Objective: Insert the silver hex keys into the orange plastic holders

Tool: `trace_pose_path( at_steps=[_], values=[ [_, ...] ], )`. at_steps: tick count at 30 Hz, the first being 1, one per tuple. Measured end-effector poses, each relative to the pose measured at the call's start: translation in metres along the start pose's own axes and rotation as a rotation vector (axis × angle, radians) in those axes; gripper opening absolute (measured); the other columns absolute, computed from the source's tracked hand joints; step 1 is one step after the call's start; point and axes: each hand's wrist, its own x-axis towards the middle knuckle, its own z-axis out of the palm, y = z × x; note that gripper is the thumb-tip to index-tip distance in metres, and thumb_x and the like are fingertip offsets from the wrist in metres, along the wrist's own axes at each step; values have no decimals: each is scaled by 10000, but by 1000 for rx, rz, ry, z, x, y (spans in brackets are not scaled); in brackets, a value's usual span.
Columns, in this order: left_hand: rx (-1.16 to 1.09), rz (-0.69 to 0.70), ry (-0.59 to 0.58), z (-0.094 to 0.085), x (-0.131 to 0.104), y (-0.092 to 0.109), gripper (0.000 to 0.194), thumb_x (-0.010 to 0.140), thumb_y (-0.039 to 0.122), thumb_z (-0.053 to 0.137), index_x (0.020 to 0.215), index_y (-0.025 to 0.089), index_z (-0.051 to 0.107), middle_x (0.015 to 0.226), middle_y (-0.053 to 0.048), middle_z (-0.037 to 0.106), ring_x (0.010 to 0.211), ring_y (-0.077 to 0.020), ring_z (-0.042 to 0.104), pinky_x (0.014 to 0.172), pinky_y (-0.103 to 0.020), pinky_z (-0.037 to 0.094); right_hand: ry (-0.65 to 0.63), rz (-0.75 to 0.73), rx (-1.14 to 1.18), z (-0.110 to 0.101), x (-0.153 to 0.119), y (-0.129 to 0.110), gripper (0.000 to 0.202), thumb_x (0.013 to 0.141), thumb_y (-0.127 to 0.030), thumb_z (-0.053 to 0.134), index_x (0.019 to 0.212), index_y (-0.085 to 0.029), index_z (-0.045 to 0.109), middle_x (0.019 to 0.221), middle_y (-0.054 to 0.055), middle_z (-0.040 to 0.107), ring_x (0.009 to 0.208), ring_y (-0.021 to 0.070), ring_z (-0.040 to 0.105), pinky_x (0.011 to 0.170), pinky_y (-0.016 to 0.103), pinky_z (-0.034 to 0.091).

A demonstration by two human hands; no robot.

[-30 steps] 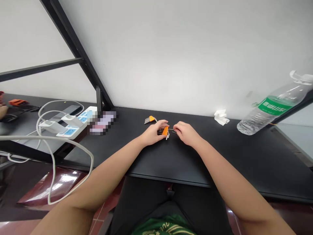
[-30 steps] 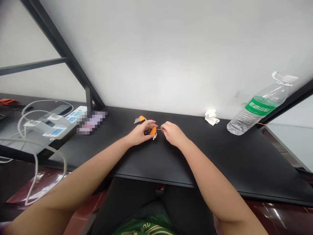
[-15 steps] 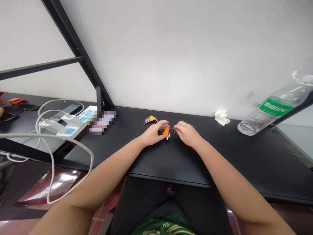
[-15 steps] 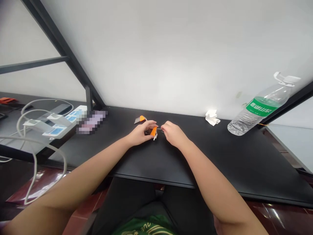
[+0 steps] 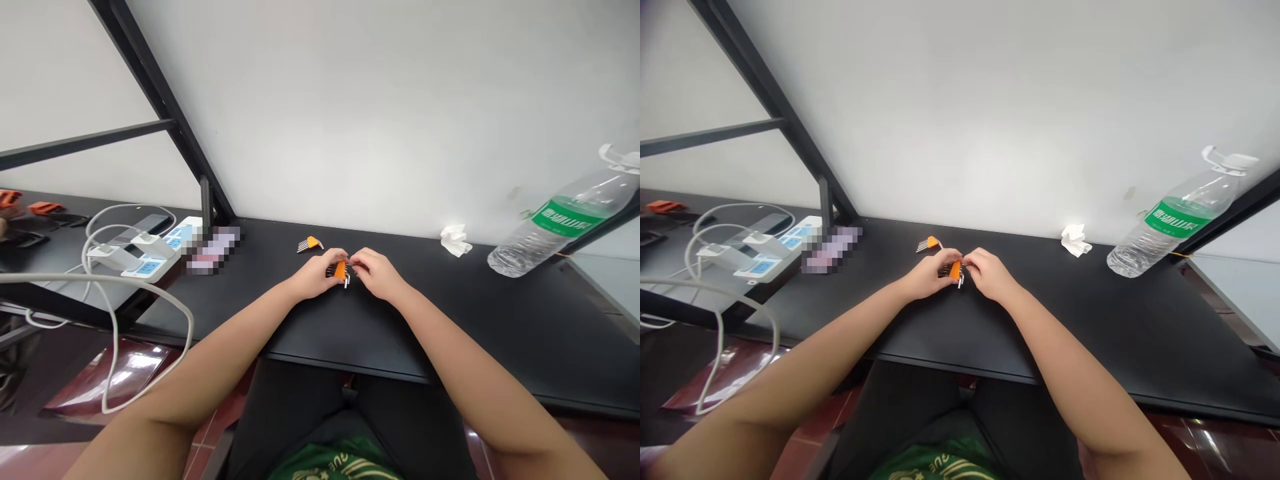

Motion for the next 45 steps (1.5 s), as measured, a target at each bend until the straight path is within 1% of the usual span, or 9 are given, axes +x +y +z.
trace_pose_path(
  at_steps=[5,8,11,13,17,21,24,31,45],
  values=[
    [54,15,-10,2,0,8,576,844,222,717,1363,253,468,1379,-96,677,1326,-262,629,1134,-435,511,-14,83,94,5,1,-1,172,900,-100,537,987,-210,637,988,34,616,830,156,612,779,297,503],
    [67,4,-12,0,0,7,625,851,229,708,1413,255,435,1419,-109,654,1370,-258,596,1142,-426,504,-78,219,-102,-4,1,3,99,901,-155,576,952,-205,644,984,42,619,832,166,608,771,301,486],
    [100,14,-35,-3,0,5,654,866,220,675,1463,258,409,1417,-102,659,1362,-244,600,1167,-431,476,-254,349,-338,-15,0,7,18,878,-209,640,887,-203,654,985,63,646,839,187,614,718,301,457],
    [111,13,-47,-4,0,3,671,864,213,662,1480,262,403,1412,-90,664,1353,-241,604,1168,-432,471,-335,383,-395,-18,-1,7,44,844,-179,651,807,-201,644,942,70,660,780,185,609,652,296,427],
    [113,-8,-66,-5,1,-1,692,863,221,654,1503,265,393,1421,-84,657,1324,-246,622,1147,-434,488,-351,414,-445,-15,-1,0,145,747,-108,665,669,-197,582,839,87,656,655,181,559,563,302,340],
    [89,2,-69,-4,1,-2,696,871,232,650,1512,261,382,1419,-93,656,1285,-240,647,1123,-423,504,-317,376,-437,-14,1,-8,113,783,-114,639,744,-207,588,855,65,664,708,180,569,584,288,332],
    [70,12,-64,-3,1,-2,698,870,230,656,1511,265,380,1410,-87,663,1278,-235,654,1118,-421,509,-270,278,-358,-15,2,-8,121,826,-94,589,838,-215,597,817,22,645,724,162,559,629,268,358],
    [31,16,-38,-3,1,-2,709,868,230,690,1506,261,385,1406,-99,662,1278,-232,653,1117,-420,511,-199,153,-275,-15,0,-1,155,866,-56,550,853,-191,625,833,20,603,734,150,526,687,263,372],
    [32,10,-31,-3,0,3,663,865,255,685,1467,262,408,1392,-93,678,1266,-238,659,1125,-427,501,-228,95,-496,-17,-2,-12,186,995,-129,516,994,-175,696,952,85,634,724,175,564,663,303,393]
  ],
)
